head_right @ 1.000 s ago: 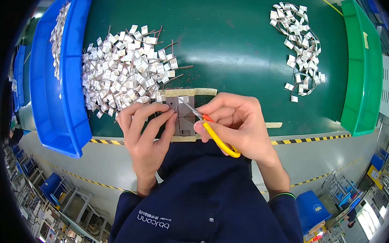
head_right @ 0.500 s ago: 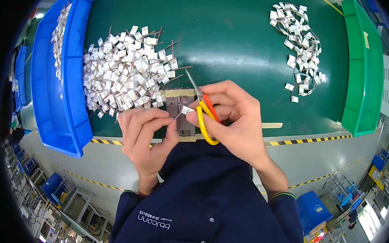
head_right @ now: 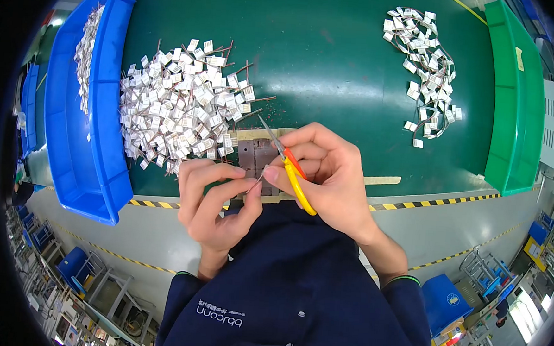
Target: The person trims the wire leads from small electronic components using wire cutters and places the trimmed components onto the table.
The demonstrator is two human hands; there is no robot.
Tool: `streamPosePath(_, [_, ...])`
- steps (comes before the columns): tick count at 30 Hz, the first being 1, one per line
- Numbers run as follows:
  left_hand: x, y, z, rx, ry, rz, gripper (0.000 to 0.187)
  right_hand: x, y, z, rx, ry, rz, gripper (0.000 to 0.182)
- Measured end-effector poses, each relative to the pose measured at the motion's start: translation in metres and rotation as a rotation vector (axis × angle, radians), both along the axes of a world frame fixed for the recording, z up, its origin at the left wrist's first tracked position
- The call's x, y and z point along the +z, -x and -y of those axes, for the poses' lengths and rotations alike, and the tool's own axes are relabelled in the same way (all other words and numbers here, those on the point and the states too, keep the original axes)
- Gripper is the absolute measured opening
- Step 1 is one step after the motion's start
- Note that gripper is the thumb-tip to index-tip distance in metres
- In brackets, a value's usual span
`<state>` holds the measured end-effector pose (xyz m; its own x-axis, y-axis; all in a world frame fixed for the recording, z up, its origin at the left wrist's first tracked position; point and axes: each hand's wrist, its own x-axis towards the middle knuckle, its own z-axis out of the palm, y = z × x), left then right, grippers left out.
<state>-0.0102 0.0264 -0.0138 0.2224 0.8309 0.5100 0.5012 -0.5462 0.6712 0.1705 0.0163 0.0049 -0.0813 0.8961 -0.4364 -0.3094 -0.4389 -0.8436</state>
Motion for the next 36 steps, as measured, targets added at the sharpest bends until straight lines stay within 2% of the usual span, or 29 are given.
streamPosePath(11, [0.001, 0.003, 0.006, 0.010, -0.042, 0.068, 0.026, -0.003, 0.012, 0.004, -0.111, -0.087, 0.062, 0.028])
streamPosePath(19, [0.016, 0.016, 0.005, -0.017, -0.002, 0.126, 0.027, 0.007, -0.004, -0.001, -0.197, 0.038, 0.024, 0.027])
streamPosePath(26, [0.007, 0.005, -0.006, -0.265, 0.189, 0.310, 0.029, 0.009, -0.003, 0.001, 0.072, 0.153, -0.282, 0.029])
streamPosePath(30, [0.001, 0.007, -0.006, -0.302, 0.194, 0.356, 0.029, 0.003, -0.002, 0.003, 0.090, 0.214, -0.344, 0.028])
streamPosePath(33, [0.002, 0.007, -0.003, -0.272, 0.279, 0.410, 0.025, 0.010, 0.001, 0.002, 0.086, 0.224, -0.255, 0.027])
streamPosePath(36, [0.004, 0.004, 0.003, -0.176, 0.438, 0.504, 0.021, 0.009, 0.007, 0.006, -0.008, 0.104, -0.120, 0.031])
